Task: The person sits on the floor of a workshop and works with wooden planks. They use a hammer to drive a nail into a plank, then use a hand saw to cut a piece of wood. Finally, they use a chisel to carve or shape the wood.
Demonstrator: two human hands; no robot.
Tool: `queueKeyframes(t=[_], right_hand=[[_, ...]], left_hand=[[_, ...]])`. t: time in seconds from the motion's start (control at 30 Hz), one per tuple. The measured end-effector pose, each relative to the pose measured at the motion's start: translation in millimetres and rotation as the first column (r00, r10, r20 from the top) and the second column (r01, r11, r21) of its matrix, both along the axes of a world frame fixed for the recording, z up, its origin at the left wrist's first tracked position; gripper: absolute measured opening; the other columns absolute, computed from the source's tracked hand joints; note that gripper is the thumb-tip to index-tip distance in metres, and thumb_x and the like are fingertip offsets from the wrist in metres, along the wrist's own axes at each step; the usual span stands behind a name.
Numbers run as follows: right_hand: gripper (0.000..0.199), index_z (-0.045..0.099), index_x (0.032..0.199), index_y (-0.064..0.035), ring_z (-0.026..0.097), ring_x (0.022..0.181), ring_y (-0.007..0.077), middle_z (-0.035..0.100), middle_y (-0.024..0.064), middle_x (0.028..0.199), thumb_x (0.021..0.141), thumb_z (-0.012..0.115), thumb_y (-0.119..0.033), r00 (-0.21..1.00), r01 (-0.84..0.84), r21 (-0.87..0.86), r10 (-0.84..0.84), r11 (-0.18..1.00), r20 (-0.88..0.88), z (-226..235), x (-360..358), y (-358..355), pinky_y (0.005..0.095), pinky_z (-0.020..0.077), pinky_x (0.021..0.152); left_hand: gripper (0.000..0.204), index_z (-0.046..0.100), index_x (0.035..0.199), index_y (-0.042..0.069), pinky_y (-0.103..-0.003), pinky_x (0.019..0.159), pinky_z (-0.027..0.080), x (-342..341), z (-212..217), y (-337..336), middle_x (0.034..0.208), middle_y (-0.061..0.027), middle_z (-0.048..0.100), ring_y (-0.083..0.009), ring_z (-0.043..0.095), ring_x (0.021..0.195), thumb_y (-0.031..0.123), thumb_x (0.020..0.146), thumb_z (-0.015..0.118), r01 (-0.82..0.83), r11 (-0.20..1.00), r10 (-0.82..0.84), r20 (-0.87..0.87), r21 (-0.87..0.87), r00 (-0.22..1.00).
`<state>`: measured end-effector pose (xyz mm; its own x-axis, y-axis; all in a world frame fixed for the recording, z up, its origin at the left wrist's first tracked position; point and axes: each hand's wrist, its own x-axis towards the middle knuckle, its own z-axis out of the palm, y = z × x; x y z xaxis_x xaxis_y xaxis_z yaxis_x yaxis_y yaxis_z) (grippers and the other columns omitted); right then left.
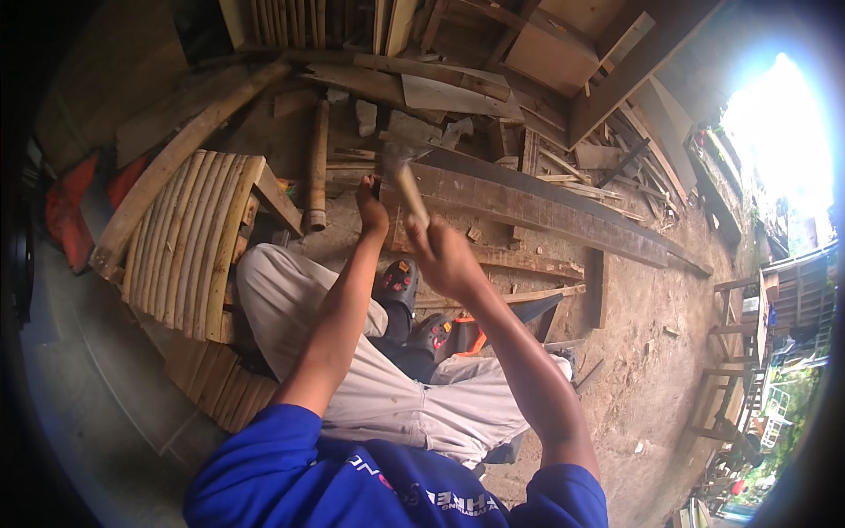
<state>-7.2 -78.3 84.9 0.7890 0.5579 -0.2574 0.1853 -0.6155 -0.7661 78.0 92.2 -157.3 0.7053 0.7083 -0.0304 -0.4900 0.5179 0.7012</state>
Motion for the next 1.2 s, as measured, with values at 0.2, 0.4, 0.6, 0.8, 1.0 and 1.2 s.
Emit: queueKeyframes(t=[0.2,0.4,0.6,0.8,1.0,1.2], right_hand=[[0.040,0.045,0.091,-0.0115,0.032,0.041,0.0053,0.038,-0.0053,0.060,0.109,0.044,-0.047,0.811,0.410,0.464,-0.082,0.785,-0.579,-75.6,-32.5,-71.5,0.0254,0.0260,0.036],[0.041,0.043,0.089,-0.0140,0.032,0.037,0.0074,0.038,-0.0039,0.057,0.108,0.043,-0.050,0.703,0.654,0.343,-0.375,0.675,-0.604,-174.6,-95.2,-145.8,0.0258,0.0245,0.034],[0.054,0.044,0.079,-0.0147,0.039,0.041,0.0105,0.042,-0.0015,0.057,0.099,0.052,-0.064,0.367,0.803,-0.094,-0.612,0.588,-0.701,-266.2,-147.3,-195.7,0.0306,0.0305,0.036],[0.055,0.049,0.081,-0.0116,0.044,0.041,0.0121,0.044,-0.0015,0.056,0.099,0.053,-0.063,0.450,0.804,-0.003,-0.612,0.594,-0.650,-297.5,-130.5,-204.1,0.0298,0.0352,0.039],[0.059,0.055,0.080,-0.0057,0.050,0.044,0.0129,0.048,0.0001,0.058,0.100,0.053,-0.061,0.526,0.760,-0.010,-0.625,0.649,-0.577,-296.9,-123.1,-198.7,0.0308,0.0405,0.042],[0.060,0.053,0.078,-0.0064,0.052,0.045,0.0140,0.051,0.0021,0.058,0.098,0.056,-0.063,0.544,0.710,-0.072,-0.611,0.701,-0.575,-286.5,-124.4,-197.6,0.0321,0.0419,0.042]], left_hand=[[0.050,0.059,0.087,0.008,-0.035,0.076,0.042,-7.1,-15.0,12.9,0.078,-0.0012,0.058,-0.0158,0.052,0.074,0.044,0.110,0.033,0.028,0.978,0.003,-0.153,0.205,0.988],[0.056,0.064,0.099,0.005,-0.034,0.086,0.047,-26.0,42.5,22.2,0.097,-0.0074,0.067,-0.0176,0.062,0.093,0.050,0.110,0.033,0.106,0.973,-0.077,-0.142,0.207,0.987],[0.063,0.062,0.130,0.002,-0.037,0.110,0.039,-37.7,146.1,28.3,0.133,-0.0188,0.063,-0.0295,0.058,0.126,0.055,0.095,0.060,0.226,0.029,-0.014,-0.225,0.974,0.974],[0.111,0.049,0.141,0.005,-0.050,0.107,0.037,-16.5,152.5,-21.6,0.132,-0.0154,0.061,-0.0297,0.056,0.127,0.074,0.060,0.082,0.470,-0.578,0.277,-0.381,0.667,0.882],[0.109,0.056,0.125,0.003,-0.050,0.097,0.039,-5.6,140.1,-16.0,0.119,-0.0140,0.063,-0.0302,0.059,0.117,0.083,0.055,0.078,0.397,-0.567,0.235,-0.320,0.722,0.918],[0.102,0.060,0.124,0.008,-0.047,0.094,0.043,-1.3,151.7,-22.7,0.120,-0.0118,0.065,-0.0304,0.061,0.117,0.078,0.054,0.082,0.468,-0.569,0.295,-0.363,0.676,0.884]])
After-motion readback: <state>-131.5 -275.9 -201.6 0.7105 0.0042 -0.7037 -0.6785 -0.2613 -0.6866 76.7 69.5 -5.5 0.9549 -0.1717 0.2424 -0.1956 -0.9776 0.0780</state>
